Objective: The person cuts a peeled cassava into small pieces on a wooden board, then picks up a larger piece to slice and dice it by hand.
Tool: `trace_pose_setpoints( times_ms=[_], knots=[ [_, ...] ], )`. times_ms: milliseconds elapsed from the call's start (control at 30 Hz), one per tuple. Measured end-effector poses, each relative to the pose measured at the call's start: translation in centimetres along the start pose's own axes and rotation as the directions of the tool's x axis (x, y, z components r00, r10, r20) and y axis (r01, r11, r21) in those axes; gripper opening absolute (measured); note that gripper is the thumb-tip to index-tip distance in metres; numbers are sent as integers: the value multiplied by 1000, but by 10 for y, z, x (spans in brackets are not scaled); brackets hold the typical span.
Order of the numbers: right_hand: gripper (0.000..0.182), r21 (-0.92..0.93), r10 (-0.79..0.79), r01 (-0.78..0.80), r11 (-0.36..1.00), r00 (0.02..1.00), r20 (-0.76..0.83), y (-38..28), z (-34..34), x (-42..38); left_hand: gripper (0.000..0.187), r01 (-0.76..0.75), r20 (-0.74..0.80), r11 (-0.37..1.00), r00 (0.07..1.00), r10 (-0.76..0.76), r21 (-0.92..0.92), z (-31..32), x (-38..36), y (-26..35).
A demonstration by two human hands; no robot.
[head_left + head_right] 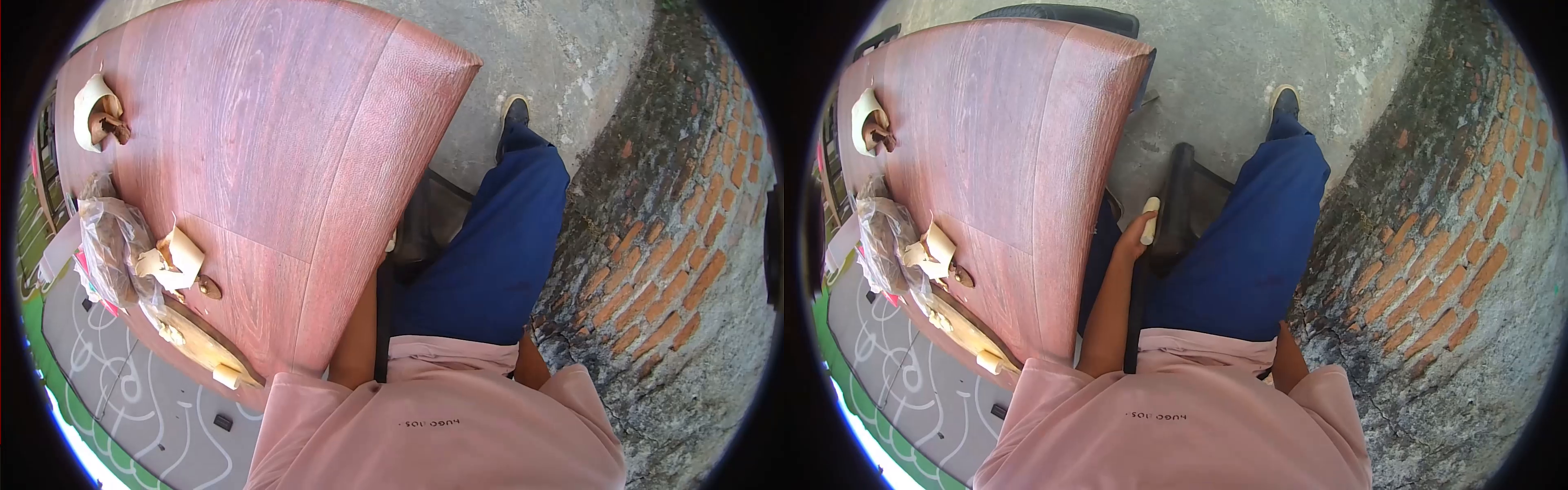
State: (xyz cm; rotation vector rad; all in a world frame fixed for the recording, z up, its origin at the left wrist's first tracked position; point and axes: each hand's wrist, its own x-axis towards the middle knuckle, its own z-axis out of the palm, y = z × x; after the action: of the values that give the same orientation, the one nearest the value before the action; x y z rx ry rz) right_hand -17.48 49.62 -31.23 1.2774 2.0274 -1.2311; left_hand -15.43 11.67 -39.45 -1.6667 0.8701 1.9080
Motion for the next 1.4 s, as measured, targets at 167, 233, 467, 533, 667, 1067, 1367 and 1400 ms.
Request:
trace_pose_setpoints(
  times_ms=[167,233,467,533,667,1067,1367,1400],
  knots=[
    [28,67,-29,29,997,1000,-4,-6,13,7,41,-155,-42,988,987,154,-2,-7,-9,32],
    [28,107,-51,51,993,999,-3,-8,25,14,40,-223,-33,975,974,223,-11,-8,-9,48],
    [29,452,-193,172,875,981,1,-7,84,47,39,-472,73,880,877,474,-48,-2,-5,108],
    [30,641,-244,179,746,970,13,-12,101,53,39,-528,112,848,841,530,-45,2,-13,116],
    [29,189,-397,445,875,884,-245,-26,70,106,40,-602,196,798,785,587,23,11,-58,115],
    [17,463,-772,686,561,232,591,-212,22,-139,47,-585,635,797,562,531,-150,84,-231,100],
    [18,334,-863,855,396,222,454,-240,17,-178,54,-506,681,801,465,566,-320,107,-292,109],
    [18,339,-891,876,342,188,412,-242,16,-180,53,-514,656,790,474,587,-334,108,-291,109]
  ],
)
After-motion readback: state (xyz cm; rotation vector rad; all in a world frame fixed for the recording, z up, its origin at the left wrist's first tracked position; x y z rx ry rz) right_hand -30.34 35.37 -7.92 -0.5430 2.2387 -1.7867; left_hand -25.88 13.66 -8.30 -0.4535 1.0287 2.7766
